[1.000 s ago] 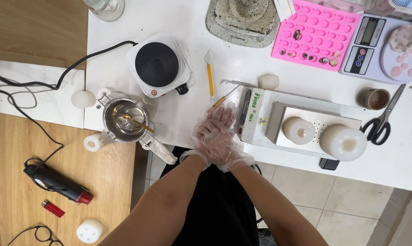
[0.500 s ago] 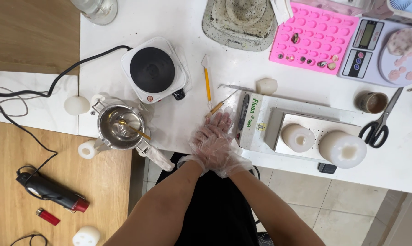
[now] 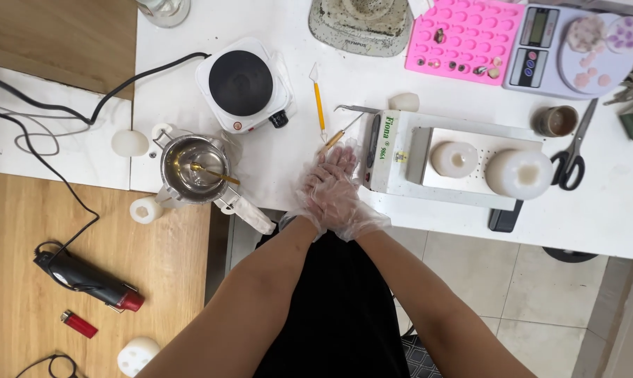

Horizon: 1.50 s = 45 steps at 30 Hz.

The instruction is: Manually shaping and detailing a piece of white wax using a carving tool and a heat gun.

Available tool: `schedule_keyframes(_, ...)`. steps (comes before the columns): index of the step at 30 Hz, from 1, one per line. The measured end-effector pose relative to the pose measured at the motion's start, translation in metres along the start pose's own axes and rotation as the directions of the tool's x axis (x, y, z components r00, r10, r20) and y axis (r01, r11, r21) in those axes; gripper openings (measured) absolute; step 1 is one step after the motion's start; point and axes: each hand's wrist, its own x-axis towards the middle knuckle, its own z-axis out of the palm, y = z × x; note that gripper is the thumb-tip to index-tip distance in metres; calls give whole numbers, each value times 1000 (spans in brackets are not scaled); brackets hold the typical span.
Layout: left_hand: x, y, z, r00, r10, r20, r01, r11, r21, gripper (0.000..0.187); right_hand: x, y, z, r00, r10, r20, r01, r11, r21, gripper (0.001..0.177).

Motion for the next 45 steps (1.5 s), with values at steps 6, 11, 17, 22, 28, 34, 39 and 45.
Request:
schedule_keyframes(6,0,-3,5,994,-65,-89,62,997,-35,71,-4,-3,4,999,16,-47,-18,999,-40,38)
schedule_keyframes(11,0,-4,8,999,-34,4,34,998,-54,76,-6,-5,8,986,119,-116,-116,993,28,36)
schedule_keyframes(17,5,2,9,993,-72,98,83,990,-111,80,-4,10,16,997,3,-81,-2,1000,12,36)
schedule_keyframes(22,0,4,52,995,-84,46,93,967,-237,75,-2,10,18,998,35,-58,-33,999,38,41)
schedule_keyframes(28,22,2,88,982,-171,-78,9,461,-887,74,8,18,20,997,-12,-73,13,1000,19,46)
schedule_keyframes(34,18,18,82,955,-275,-112,-211,-364,-907,73,10,1,-8,999,33,38,-32,999,-29,46)
schedule_keyframes(39,3,29,44,937,-344,-63,-338,-848,-408,73,12,-14,-24,958,108,267,-85,992,-94,34)
schedule_keyframes(45,4,36,-108,518,-830,-204,-853,-487,-187,76,-32,-60,-77,989,136,-54,-136,991,5,48)
